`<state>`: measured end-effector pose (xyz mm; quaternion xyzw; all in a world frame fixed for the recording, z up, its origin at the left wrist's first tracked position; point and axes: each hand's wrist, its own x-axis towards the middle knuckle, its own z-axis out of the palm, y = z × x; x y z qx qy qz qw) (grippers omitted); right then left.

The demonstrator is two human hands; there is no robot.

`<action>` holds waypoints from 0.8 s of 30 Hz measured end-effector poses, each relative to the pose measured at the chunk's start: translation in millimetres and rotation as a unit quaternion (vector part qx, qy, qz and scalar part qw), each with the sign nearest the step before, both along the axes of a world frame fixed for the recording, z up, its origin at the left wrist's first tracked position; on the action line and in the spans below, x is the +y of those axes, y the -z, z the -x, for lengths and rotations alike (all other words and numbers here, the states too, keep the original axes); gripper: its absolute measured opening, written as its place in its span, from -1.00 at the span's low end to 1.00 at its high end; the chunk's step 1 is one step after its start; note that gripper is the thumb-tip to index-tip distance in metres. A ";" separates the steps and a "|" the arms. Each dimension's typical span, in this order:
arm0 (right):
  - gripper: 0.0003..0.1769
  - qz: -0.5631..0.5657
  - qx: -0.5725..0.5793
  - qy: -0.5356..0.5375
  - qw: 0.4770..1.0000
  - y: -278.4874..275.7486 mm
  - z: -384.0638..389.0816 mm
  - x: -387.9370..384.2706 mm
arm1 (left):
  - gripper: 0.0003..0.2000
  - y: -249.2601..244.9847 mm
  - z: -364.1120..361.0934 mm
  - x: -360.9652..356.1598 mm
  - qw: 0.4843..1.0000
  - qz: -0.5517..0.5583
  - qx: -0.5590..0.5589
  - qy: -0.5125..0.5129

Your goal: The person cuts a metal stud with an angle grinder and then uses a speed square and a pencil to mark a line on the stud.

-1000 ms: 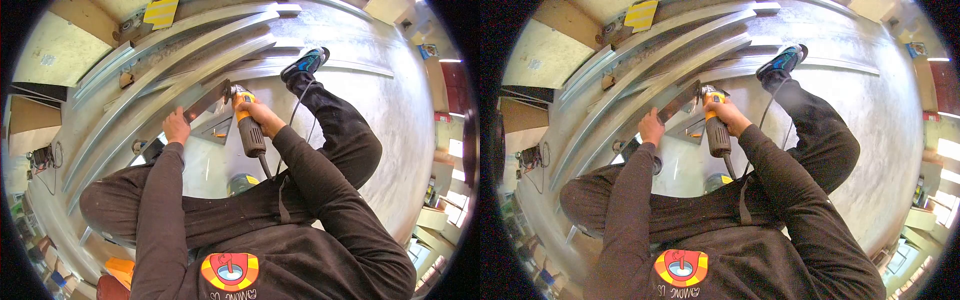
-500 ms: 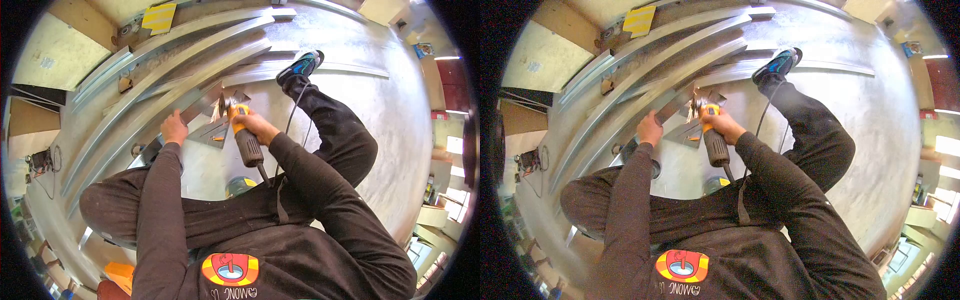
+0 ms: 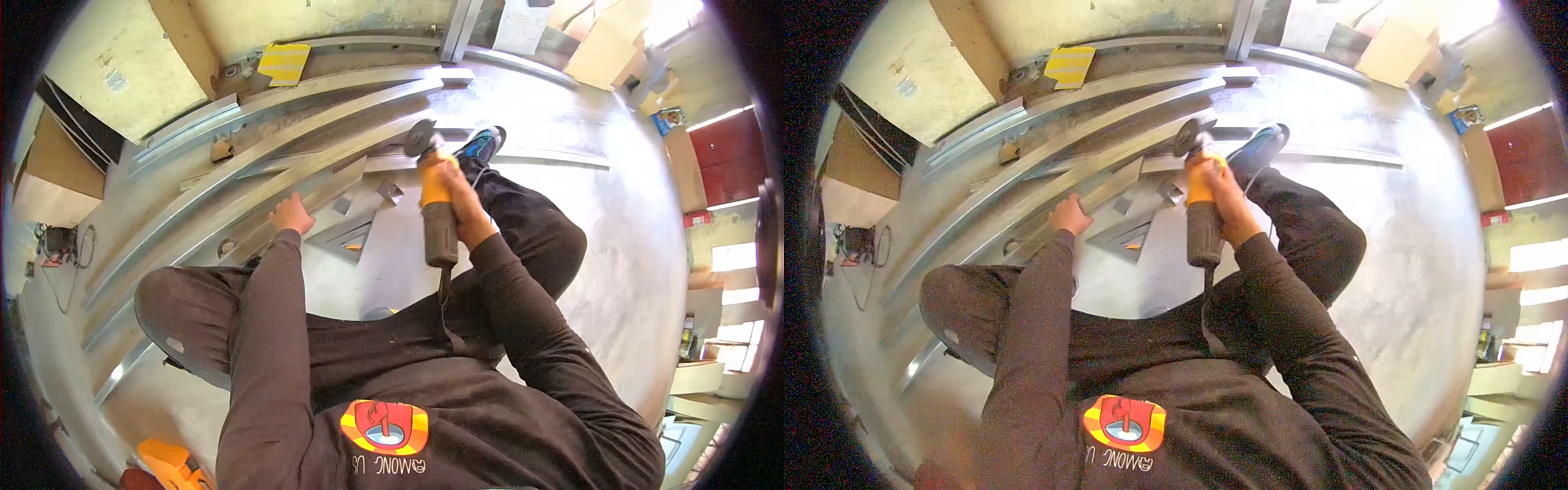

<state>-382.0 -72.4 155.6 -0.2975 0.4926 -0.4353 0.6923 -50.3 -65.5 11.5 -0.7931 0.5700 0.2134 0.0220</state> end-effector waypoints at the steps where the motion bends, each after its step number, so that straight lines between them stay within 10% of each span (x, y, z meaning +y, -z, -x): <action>1: -0.32 0.003 -0.019 0.017 1.000 -12.8 9.9 0.0 | -0.42 6.4 -2.8 -1.1 1.000 -0.017 0.006 -0.001; 5: 0.03 0.102 -0.105 -0.003 0.989 -52.3 54.0 -18.0 | -0.26 19.2 -11.5 -12.1 1.000 -0.016 0.020 0.007; 13: -0.01 0.186 -0.253 0.016 0.949 -94.0 114.2 -74.6 | -0.41 3.6 -10.0 12.8 0.999 0.037 0.029 -0.004; 24: -0.66 0.163 -0.185 0.256 0.935 -30.8 232.9 -156.9 | -0.20 10.3 -43.8 75.0 0.992 0.037 -0.100 -0.065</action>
